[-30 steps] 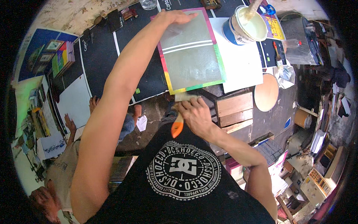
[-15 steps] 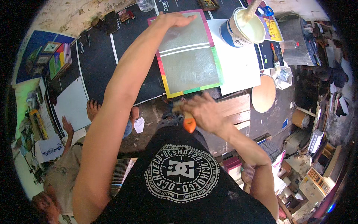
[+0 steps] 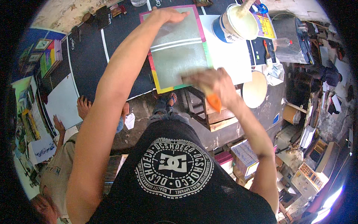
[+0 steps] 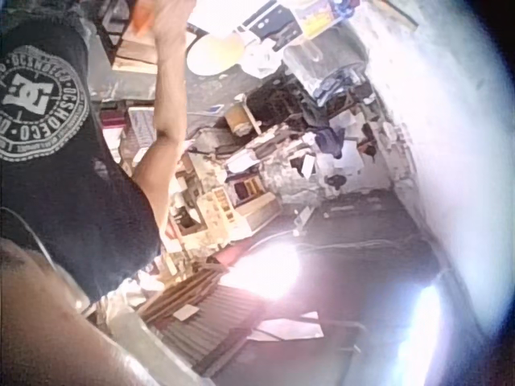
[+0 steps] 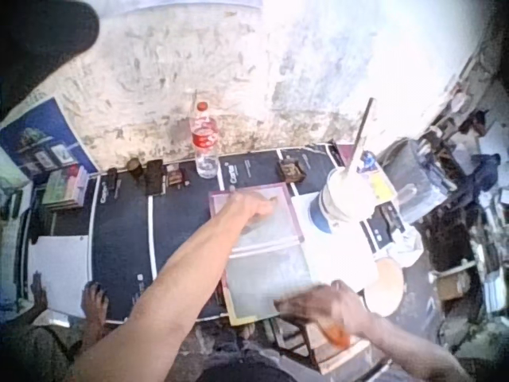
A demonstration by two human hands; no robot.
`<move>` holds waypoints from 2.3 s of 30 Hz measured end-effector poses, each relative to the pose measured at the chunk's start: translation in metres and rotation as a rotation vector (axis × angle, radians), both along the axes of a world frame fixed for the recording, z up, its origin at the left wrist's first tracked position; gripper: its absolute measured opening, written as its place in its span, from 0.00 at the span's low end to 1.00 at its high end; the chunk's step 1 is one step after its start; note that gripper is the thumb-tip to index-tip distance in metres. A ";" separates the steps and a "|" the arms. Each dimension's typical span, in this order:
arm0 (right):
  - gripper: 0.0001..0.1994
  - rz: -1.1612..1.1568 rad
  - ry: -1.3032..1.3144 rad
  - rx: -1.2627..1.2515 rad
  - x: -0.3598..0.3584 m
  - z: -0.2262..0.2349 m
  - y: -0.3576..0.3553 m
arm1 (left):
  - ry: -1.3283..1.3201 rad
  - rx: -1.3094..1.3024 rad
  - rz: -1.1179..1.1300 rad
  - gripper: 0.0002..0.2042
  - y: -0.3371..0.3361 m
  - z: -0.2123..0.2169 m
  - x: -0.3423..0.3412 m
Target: The person applies a white substance from a bucket onto a mesh screen frame using a brush, spreading it evenly across the surface while a second person assists by holding the frame and moving sheets of paper nearby.
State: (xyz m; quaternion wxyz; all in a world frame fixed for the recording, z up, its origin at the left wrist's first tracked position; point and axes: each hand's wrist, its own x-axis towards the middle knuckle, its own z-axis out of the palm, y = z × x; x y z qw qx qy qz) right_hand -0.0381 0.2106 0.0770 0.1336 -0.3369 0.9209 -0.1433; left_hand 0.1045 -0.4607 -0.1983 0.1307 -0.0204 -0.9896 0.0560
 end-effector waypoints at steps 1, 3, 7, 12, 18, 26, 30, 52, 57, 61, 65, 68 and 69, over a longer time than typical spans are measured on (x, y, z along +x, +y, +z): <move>0.19 0.006 0.185 -0.009 -0.024 -0.009 -0.001 | 0.024 -0.023 0.000 0.12 0.004 0.005 0.000; 0.18 0.053 0.318 0.028 -0.066 -0.029 0.001 | 0.053 0.026 -0.007 0.14 0.037 0.012 -0.020; 0.16 0.104 0.080 0.167 -0.010 -0.047 0.038 | 0.008 0.389 -0.197 0.18 0.244 0.079 -0.176; 0.17 0.170 0.154 0.182 -0.009 -0.004 0.054 | -0.442 0.372 -0.335 0.23 0.459 0.152 -0.339; 0.15 0.069 0.123 0.248 -0.029 -0.047 0.062 | -0.633 0.309 -0.302 0.29 0.480 0.160 -0.378; 0.16 -0.833 -0.255 -0.517 0.064 0.019 0.107 | -0.052 0.745 -0.308 0.19 0.434 0.172 -0.213; 0.16 -1.119 -0.205 -0.715 0.029 -0.020 0.009 | -0.370 0.618 -0.217 0.22 0.424 0.176 -0.095; 0.17 -1.103 0.015 0.004 0.038 -0.019 0.039 | -0.664 0.558 -0.284 0.21 0.408 0.190 -0.088; 0.16 -0.986 -0.183 -0.447 0.042 -0.068 -0.036 | -0.626 0.475 -0.269 0.21 0.419 0.192 -0.087; 0.27 -1.221 -0.453 -0.195 0.019 -0.088 0.021 | -0.685 0.429 -0.247 0.20 0.425 0.200 -0.096; 0.24 -1.195 0.149 -0.111 -0.011 -0.016 0.129 | -0.689 0.454 -0.230 0.19 0.420 0.193 -0.102; 0.18 -1.046 0.418 -0.472 -0.056 0.003 0.128 | -0.767 0.480 -0.154 0.19 0.423 0.208 -0.129; 0.15 -0.958 0.363 -0.693 -0.070 0.003 0.108 | -0.710 0.483 -0.168 0.23 0.424 0.206 -0.133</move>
